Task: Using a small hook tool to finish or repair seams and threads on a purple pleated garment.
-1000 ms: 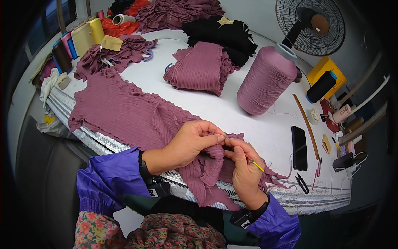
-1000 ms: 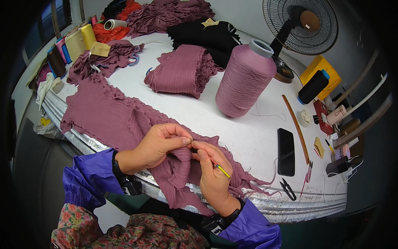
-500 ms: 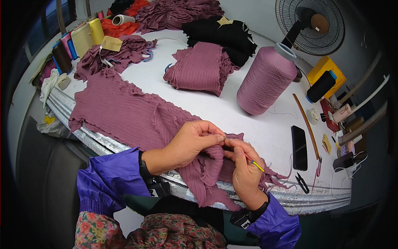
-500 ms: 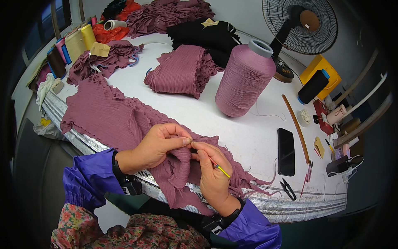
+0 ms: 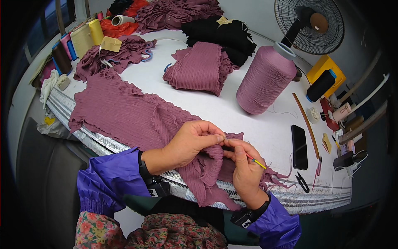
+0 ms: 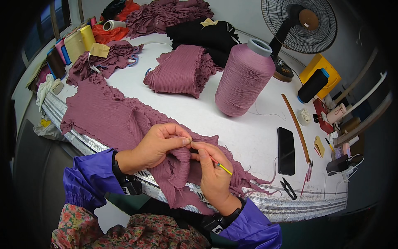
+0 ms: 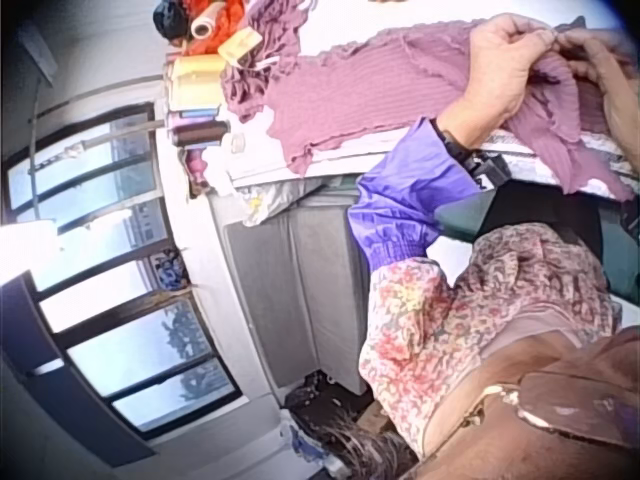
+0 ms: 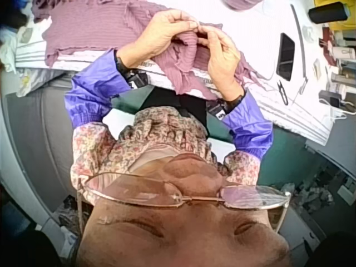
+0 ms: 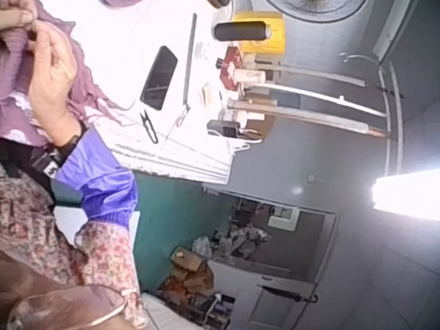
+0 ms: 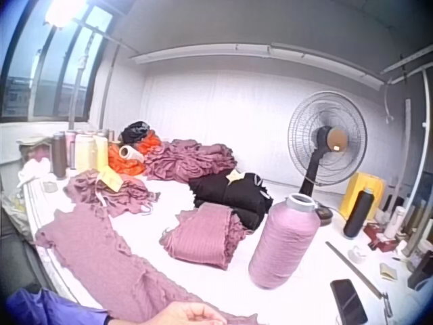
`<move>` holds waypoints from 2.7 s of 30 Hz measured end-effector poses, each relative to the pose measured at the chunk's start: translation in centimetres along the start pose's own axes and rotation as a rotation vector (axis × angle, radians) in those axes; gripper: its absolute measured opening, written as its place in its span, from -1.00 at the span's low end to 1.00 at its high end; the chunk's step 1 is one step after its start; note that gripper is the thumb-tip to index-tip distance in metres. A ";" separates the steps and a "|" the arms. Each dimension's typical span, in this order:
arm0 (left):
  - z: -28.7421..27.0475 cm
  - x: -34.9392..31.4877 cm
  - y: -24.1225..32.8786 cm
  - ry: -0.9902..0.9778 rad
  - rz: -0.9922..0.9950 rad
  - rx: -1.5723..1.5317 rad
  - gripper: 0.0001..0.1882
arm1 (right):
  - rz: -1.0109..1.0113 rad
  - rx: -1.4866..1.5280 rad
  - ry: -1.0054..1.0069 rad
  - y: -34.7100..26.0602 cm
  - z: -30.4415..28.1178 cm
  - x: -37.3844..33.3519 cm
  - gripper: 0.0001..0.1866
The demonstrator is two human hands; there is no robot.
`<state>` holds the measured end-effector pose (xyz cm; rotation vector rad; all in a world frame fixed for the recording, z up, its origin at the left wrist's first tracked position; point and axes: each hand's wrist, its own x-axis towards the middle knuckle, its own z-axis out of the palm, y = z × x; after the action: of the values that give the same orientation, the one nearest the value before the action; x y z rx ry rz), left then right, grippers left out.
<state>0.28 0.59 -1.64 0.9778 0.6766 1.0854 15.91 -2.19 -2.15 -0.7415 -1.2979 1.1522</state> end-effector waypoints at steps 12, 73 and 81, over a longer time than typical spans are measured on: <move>0.0 0.0 -0.1 -0.007 0.007 0.035 -0.89 | 0.159 0.309 -0.006 0.0 -0.4 0.4 -0.75; 0.1 -0.1 0.0 -0.041 0.025 0.052 -0.90 | -0.071 -0.066 -0.029 0.3 -0.4 0.4 -0.83; 0.0 -0.1 -0.2 -0.067 0.059 0.050 -0.88 | -0.097 -0.097 -0.045 0.1 -0.3 0.4 -0.84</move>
<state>0.31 0.50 -1.86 1.0783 0.6262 1.0867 16.14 -1.70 -2.12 -0.7188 -1.4201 1.0386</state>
